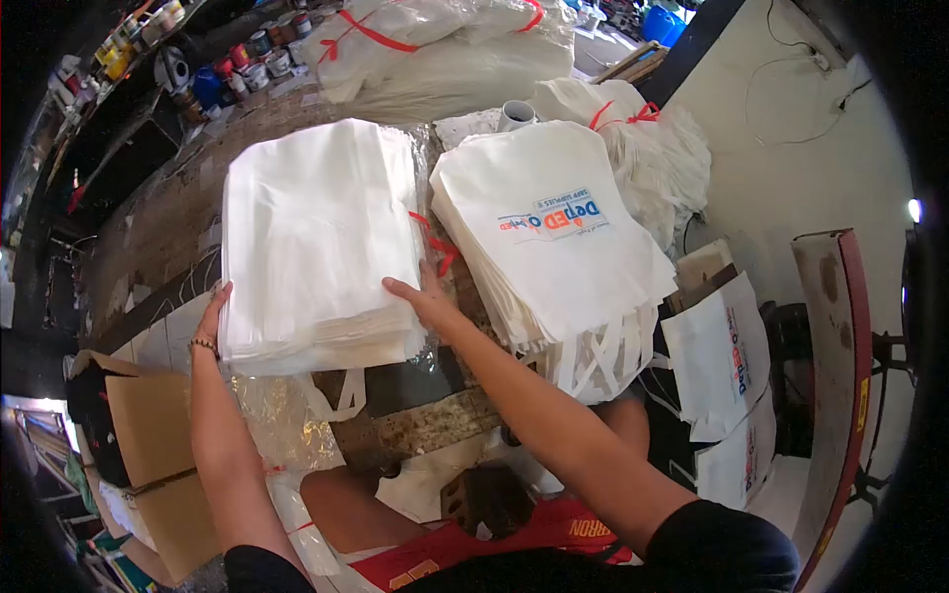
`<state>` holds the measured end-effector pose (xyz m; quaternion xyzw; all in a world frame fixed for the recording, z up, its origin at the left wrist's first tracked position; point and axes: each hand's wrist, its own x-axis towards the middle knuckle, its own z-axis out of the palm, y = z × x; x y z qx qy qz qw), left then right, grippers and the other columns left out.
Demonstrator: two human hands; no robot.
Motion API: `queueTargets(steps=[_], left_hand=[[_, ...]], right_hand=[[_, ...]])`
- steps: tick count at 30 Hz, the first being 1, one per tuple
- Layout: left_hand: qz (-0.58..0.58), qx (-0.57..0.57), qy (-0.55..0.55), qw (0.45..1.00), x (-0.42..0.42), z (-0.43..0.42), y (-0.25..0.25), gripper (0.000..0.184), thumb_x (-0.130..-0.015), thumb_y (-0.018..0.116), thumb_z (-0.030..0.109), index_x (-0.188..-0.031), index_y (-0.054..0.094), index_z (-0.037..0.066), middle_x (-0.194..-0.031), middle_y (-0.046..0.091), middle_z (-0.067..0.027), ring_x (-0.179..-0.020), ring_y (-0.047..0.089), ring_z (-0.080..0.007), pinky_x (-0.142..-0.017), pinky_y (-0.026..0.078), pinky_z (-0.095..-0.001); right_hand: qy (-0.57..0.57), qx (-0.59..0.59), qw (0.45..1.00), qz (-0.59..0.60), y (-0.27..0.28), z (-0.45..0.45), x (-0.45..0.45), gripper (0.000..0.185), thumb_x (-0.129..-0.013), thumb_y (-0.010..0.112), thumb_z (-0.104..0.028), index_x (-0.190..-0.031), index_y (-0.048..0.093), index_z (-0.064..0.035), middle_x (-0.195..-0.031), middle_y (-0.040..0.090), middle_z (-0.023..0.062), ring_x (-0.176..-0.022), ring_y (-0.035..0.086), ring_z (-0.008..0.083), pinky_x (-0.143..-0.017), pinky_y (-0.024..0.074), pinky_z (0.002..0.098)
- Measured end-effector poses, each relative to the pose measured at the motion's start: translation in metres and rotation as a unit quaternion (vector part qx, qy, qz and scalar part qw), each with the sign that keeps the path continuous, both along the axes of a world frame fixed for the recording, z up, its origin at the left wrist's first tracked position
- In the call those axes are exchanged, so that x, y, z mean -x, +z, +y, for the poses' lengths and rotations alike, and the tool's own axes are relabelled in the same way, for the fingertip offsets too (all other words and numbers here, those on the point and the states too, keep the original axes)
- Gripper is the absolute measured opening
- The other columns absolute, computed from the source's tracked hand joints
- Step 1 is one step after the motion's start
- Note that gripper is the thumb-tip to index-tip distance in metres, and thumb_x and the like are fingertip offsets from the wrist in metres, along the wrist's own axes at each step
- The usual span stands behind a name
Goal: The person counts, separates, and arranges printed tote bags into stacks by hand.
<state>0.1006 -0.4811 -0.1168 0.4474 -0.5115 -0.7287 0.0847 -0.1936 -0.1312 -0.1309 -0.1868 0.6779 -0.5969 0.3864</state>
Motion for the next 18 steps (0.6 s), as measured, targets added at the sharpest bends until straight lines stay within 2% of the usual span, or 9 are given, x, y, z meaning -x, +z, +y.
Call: queueTargets(steps=[1, 2, 5, 7, 8, 10, 13, 15, 18], left_hand=[[0.013, -0.013, -0.002, 1.0, 0.005, 0.007, -0.002, 0.073, -0.086, 0.066, 0.055, -0.133, 0.053, 0.001, -0.118, 0.066, -0.0152, -0.101, 0.067, -0.0253, -0.087, 0.056, -0.0377], [-0.002, -0.056, 0.029, 0.998, 0.004, 0.018, -0.001, 0.063, -0.085, 0.07, 0.05, -0.126, 0.059, 0.003, -0.113, 0.068, -0.0093, -0.097, 0.066, -0.0203, -0.085, 0.055, -0.0342], [0.017, -0.043, 0.028, 0.999, 0.007, 0.034, -0.003, 0.063, -0.085, 0.07, 0.049, -0.127, 0.058, 0.003, -0.112, 0.068, -0.0099, -0.097, 0.066, -0.0205, -0.085, 0.055, -0.0347], [-0.004, -0.036, 0.033, 0.999, 0.012, 0.058, 0.013, 0.063, -0.085, 0.07, 0.048, -0.127, 0.058, 0.003, -0.113, 0.068, -0.0102, -0.096, 0.066, -0.0208, -0.085, 0.055, -0.0348], [-0.014, -0.03, 0.036, 0.999, 0.012, 0.067, 0.023, 0.063, -0.085, 0.07, 0.048, -0.127, 0.058, 0.003, -0.113, 0.067, -0.0104, -0.096, 0.066, -0.021, -0.085, 0.055, -0.0348], [-0.019, -0.018, 0.051, 0.998, 0.001, 0.082, 0.01, 0.062, -0.086, 0.069, 0.046, -0.129, 0.057, 0.003, -0.113, 0.067, -0.0103, -0.095, 0.066, -0.0216, -0.084, 0.055, -0.0352], [-0.046, -0.009, 0.085, 0.995, -0.02, 0.139, 0.021, 0.058, -0.088, 0.068, 0.041, -0.129, 0.055, 0.003, -0.114, 0.066, -0.0107, -0.095, 0.067, -0.0222, -0.082, 0.056, -0.035], [-0.017, -0.034, 0.087, 0.995, -0.045, 0.181, 0.021, 0.056, -0.088, 0.067, 0.037, -0.13, 0.053, 0.002, -0.116, 0.065, -0.0126, -0.099, 0.066, -0.0227, -0.083, 0.056, -0.0351], [0.025, 0.005, 0.057, 0.998, -0.074, 0.236, 0.023, 0.058, -0.088, 0.067, 0.034, -0.133, 0.049, 0.0, -0.116, 0.064, -0.0142, -0.1, 0.065, -0.0228, -0.084, 0.055, -0.0358]], right_hand=[[-0.002, -0.032, 0.999, -0.02, -0.005, -0.003, 0.002, 0.117, -0.074, 0.078, -0.055, -0.151, 0.019, 0.0097, -0.15, 0.033, 0.0301, -0.139, 0.036, 0.0337, -0.114, 0.0294, 0.0406], [-0.001, -0.01, 0.999, -0.043, -0.009, -0.004, 0.004, 0.118, -0.074, 0.078, -0.055, -0.152, 0.016, 0.0084, -0.151, 0.031, 0.0292, -0.14, 0.035, 0.0331, -0.114, 0.0292, 0.0401], [0.0, 0.043, 0.994, -0.098, -0.025, -0.005, 0.008, 0.121, -0.073, 0.078, -0.053, -0.154, 0.01, 0.0049, -0.154, 0.028, 0.0266, -0.141, 0.033, 0.0313, -0.114, 0.0285, 0.0388], [0.001, 0.055, 0.991, -0.118, -0.025, -0.003, 0.007, 0.121, -0.073, 0.078, -0.051, -0.155, 0.007, 0.0026, -0.155, 0.027, 0.0251, -0.141, 0.033, 0.0305, -0.114, 0.0284, 0.0382], [0.011, 0.053, 0.99, -0.129, -0.02, 0.003, 0.007, 0.12, -0.074, 0.077, -0.051, -0.155, 0.007, 0.0023, -0.155, 0.026, 0.0243, -0.141, 0.033, 0.0302, -0.114, 0.0282, 0.0381], [0.032, 0.05, 0.987, -0.149, 0.006, 0.023, 0.007, 0.117, -0.076, 0.076, -0.05, -0.155, 0.006, 0.0018, -0.156, 0.025, 0.0226, -0.141, 0.033, 0.0297, -0.114, 0.0279, 0.038], [0.04, 0.076, 0.985, -0.15, -0.023, 0.056, 0.0, 0.112, -0.079, 0.075, -0.045, -0.156, 0.008, 0.0011, -0.157, 0.026, 0.0217, -0.141, 0.032, 0.0295, -0.115, 0.0271, 0.0378], [0.037, 0.067, 0.986, -0.151, -0.009, 0.096, -0.019, 0.108, -0.08, 0.074, -0.043, -0.156, 0.01, 0.0012, -0.157, 0.026, 0.0208, -0.142, 0.031, 0.0304, -0.116, 0.0251, 0.0383], [0.027, 0.037, 0.99, -0.137, -0.005, 0.147, -0.048, 0.107, -0.08, 0.074, -0.042, -0.155, 0.012, 0.0013, -0.158, 0.025, 0.0213, -0.143, 0.03, 0.0317, -0.116, 0.0242, 0.0393]])
